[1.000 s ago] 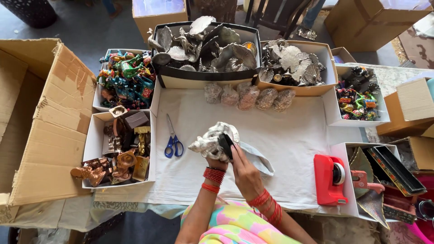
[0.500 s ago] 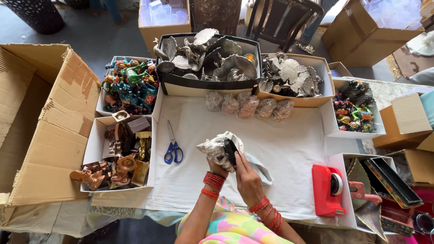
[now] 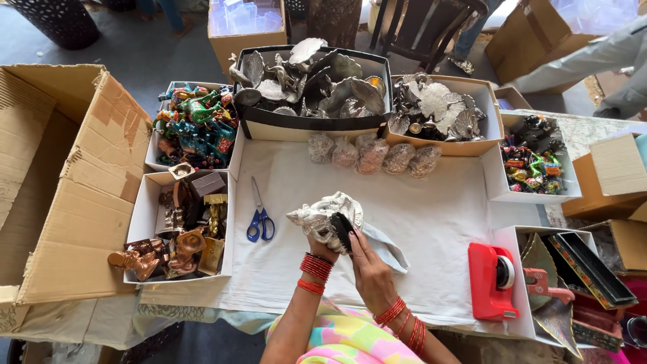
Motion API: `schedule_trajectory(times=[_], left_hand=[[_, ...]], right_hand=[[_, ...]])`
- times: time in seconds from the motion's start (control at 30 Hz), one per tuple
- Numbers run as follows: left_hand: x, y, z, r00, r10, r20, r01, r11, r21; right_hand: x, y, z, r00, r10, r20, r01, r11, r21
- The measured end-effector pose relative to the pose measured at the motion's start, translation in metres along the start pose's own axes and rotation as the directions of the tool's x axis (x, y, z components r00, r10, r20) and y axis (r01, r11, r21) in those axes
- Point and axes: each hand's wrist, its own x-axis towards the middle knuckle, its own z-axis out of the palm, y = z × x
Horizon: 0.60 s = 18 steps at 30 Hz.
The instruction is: The person cleans a small silver figurine with a white cloth, then wraps it in bubble wrap and places it in a box. They then pick up a larger silver figurine and brush it with a small black brush.
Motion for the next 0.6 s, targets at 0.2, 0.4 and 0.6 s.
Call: schedule_trajectory(times=[0.2, 0.4, 0.6], left_hand=[[0.018, -0.032, -0.048, 0.995, -0.085, 0.045, 0.081, 0.993, 0.083], [0.010, -0.003, -0.027, 0.993, -0.118, -0.031, 0.120, 0.990, 0.071], [0.022, -0.020, -0.056, 0.985, -0.175, -0.006, 0.175, 0.983, 0.048]], right_hand=[[0.050, -0.006, -0.007, 0.996, 0.003, -0.086, -0.006, 0.999, -0.033], [0.008, -0.003, -0.004, 1.000, -0.001, -0.009, 0.001, 0.998, -0.066], [0.025, -0.011, -0.001, 0.993, -0.102, -0.052, 0.099, 0.993, -0.061]])
